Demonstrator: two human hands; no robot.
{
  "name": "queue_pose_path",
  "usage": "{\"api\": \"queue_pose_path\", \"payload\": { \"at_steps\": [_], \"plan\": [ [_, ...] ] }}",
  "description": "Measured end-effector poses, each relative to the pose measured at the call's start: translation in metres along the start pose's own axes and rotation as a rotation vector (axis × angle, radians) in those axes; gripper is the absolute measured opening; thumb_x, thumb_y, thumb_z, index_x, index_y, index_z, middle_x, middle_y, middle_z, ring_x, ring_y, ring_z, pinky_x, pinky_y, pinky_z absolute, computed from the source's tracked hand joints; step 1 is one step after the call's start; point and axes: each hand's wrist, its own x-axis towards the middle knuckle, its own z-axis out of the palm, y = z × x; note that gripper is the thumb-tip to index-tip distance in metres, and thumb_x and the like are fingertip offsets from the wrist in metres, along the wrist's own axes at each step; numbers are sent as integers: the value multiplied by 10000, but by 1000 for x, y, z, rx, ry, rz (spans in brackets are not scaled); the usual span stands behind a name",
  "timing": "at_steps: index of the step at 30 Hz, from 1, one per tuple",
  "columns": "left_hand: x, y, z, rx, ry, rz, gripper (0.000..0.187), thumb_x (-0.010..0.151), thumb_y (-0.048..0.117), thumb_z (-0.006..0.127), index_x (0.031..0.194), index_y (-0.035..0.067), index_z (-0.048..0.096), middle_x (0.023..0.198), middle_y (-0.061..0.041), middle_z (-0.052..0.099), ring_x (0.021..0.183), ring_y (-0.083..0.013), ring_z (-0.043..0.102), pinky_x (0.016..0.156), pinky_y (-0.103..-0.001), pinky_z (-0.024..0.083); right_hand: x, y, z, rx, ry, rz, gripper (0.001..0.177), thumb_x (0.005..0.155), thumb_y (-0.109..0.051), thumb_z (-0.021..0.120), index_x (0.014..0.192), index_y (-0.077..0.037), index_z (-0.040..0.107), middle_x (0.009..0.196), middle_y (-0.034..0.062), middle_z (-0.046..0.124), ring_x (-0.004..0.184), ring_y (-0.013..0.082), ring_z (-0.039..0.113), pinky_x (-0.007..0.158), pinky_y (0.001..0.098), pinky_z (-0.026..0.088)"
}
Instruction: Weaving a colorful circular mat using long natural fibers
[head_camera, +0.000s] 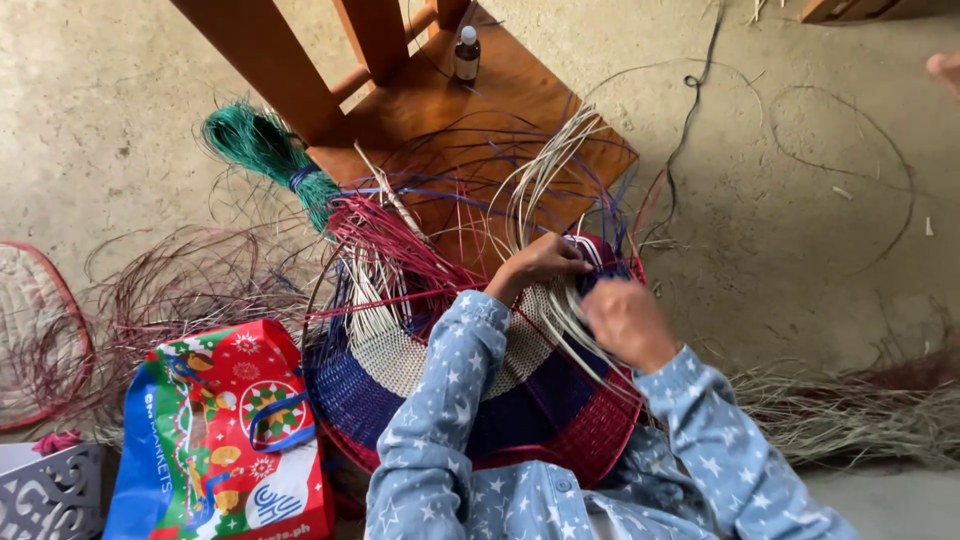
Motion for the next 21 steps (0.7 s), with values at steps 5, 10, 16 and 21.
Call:
{"api": "queue_pose_path", "payload": {
  "at_steps": [5, 10, 16, 21],
  "plan": [
    [-18, 12, -6, -131, 41, -34, 141, 804, 339, 811, 818, 199, 825, 739, -19, 754, 710, -142, 646, 698, -284, 496, 17, 6, -42, 168, -27, 70, 106, 859, -241, 732, 847, -136, 739, 791, 100, 703, 829, 328, 716, 740, 434, 573],
    [-13, 14, -4, -274, 134, -100, 157, 752, 299, 886, 820, 172, 821, 679, -28, 746, 638, -131, 627, 632, -243, 456, 35, 22, -25, 25, -16, 57, 125, 814, -261, 784, 882, -157, 776, 805, 72, 696, 817, 281, 724, 723, 392, 593],
    [-16, 12, 5, -417, 159, 3, 149, 682, 123, 895, 783, 112, 786, 802, -40, 770, 704, -120, 679, 642, -219, 515, 40, 37, -5, -116, -435, 523, 239, 819, -516, 669, 857, -322, 802, 886, -16, 793, 887, 333, 765, 779, 476, 622],
    [-16, 11, 5, -384, 184, -3, 158, 689, 162, 916, 743, 108, 778, 908, -63, 784, 781, -171, 727, 695, -276, 554, 52, 73, 6, 279, -228, 406, 214, 855, -433, 679, 824, -256, 794, 684, 26, 752, 776, 308, 757, 655, 433, 600]
  ]
}}
